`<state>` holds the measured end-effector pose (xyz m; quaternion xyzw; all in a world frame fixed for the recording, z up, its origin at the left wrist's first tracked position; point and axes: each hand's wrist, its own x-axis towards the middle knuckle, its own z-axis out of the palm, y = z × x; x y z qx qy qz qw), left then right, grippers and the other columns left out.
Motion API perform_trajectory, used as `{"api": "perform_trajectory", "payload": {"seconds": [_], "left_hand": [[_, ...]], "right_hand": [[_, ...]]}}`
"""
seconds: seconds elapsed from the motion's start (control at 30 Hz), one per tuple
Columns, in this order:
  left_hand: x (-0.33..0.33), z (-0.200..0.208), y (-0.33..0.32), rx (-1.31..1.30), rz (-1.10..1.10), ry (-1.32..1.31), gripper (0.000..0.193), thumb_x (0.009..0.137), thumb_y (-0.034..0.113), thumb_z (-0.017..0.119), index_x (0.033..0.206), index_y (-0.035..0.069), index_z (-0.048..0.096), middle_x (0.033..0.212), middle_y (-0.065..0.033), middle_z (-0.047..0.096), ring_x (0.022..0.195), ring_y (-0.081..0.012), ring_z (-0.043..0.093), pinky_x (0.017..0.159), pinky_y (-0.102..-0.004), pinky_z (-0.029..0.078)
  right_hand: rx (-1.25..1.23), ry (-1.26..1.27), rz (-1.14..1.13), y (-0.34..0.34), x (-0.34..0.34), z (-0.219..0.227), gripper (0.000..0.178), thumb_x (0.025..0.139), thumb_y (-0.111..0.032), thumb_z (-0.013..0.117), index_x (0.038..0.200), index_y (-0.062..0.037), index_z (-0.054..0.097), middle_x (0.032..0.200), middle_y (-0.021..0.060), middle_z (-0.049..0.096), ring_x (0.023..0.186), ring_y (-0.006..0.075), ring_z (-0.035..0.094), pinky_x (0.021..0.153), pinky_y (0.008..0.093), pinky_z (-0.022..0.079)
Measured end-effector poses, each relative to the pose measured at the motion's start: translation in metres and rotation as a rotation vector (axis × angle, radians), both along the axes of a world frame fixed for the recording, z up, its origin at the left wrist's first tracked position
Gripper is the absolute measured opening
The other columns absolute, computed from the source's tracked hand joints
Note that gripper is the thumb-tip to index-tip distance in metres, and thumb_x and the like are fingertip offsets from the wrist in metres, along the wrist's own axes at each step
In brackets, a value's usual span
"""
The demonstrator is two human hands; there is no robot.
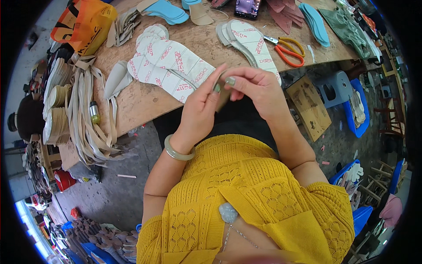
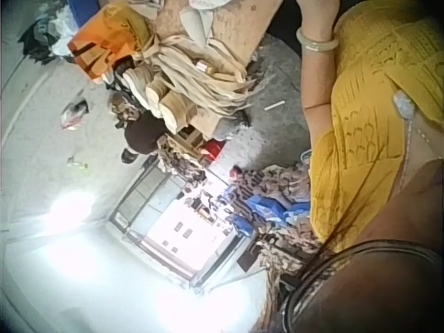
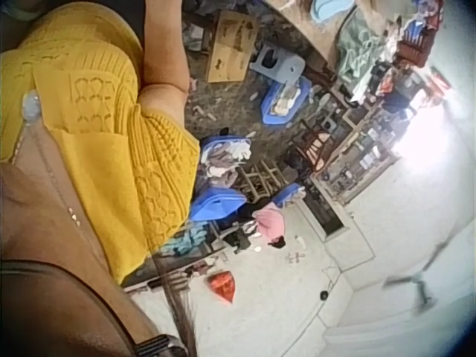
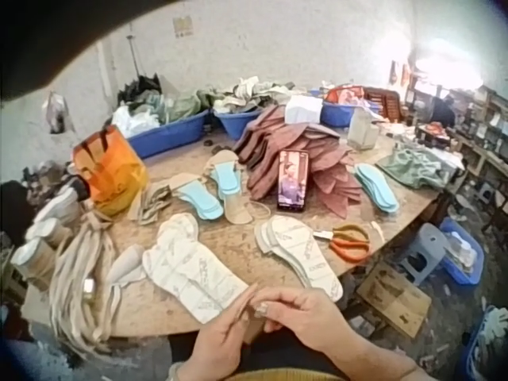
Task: The person is inspecting and sorting various shoe components, specifically insoles and heel cushions.
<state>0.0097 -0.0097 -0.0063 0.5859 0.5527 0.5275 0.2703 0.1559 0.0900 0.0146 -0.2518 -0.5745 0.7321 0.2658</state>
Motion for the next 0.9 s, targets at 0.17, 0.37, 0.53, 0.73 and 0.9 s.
{"api": "perform_trajectory", "payload": {"seconds": [0.17,0.37,0.53,0.73,0.9], "left_hand": [[0.003,0.003,-0.001,-0.164,-0.069,-0.819,0.033,0.099,0.015,0.047,0.130,0.002,0.049,0.110,-0.0027,0.059,0.096,-0.0082,0.056,0.084,-0.0220,0.044],[-0.002,-0.010,0.000,-0.190,0.063,-0.845,0.033,0.096,0.013,0.055,0.126,0.000,0.052,0.095,0.0003,0.062,0.083,-0.0022,0.055,0.070,-0.0158,0.043],[0.004,-0.005,-0.002,-0.073,0.152,-0.840,0.033,0.094,0.006,0.056,0.125,-0.004,0.052,0.108,-0.0054,0.064,0.089,-0.0055,0.058,0.075,-0.0180,0.046],[0.008,-0.007,-0.001,0.052,0.194,-0.694,0.035,0.094,0.000,0.051,0.129,-0.004,0.051,0.118,-0.0100,0.062,0.109,-0.0127,0.057,0.094,-0.0256,0.044],[0.012,-0.011,-0.005,0.142,0.305,-0.142,0.034,0.091,-0.005,0.051,0.123,0.003,0.061,0.111,-0.0085,0.066,0.100,-0.0123,0.062,0.087,-0.0243,0.047]], "right_hand": [[0.620,-0.116,-0.111,0.022,0.005,-0.002,0.027,0.084,-0.007,0.065,0.111,-0.0012,0.062,0.101,0.0050,0.063,0.088,0.0112,0.059,0.080,0.0222,0.046],[0.145,-0.235,-0.039,0.013,0.003,-0.001,0.026,0.086,-0.007,0.064,0.111,-0.0017,0.059,0.090,0.0010,0.063,0.075,0.0055,0.058,0.062,0.0193,0.050],[0.044,-0.093,-0.101,0.009,-0.001,-0.013,0.019,0.087,-0.007,0.063,0.105,-0.0012,0.059,0.088,0.0013,0.063,0.071,0.0044,0.057,0.059,0.0185,0.049],[1.126,-0.137,-0.549,0.002,-0.006,-0.009,0.016,0.086,-0.003,0.064,0.101,0.0015,0.061,0.093,0.0017,0.062,0.079,0.0069,0.057,0.070,0.0221,0.048],[0.515,-0.070,-0.170,-0.014,-0.013,-0.008,0.016,0.089,-0.004,0.062,0.103,0.0022,0.064,0.090,0.0014,0.063,0.076,0.0062,0.057,0.068,0.0204,0.048]]}}
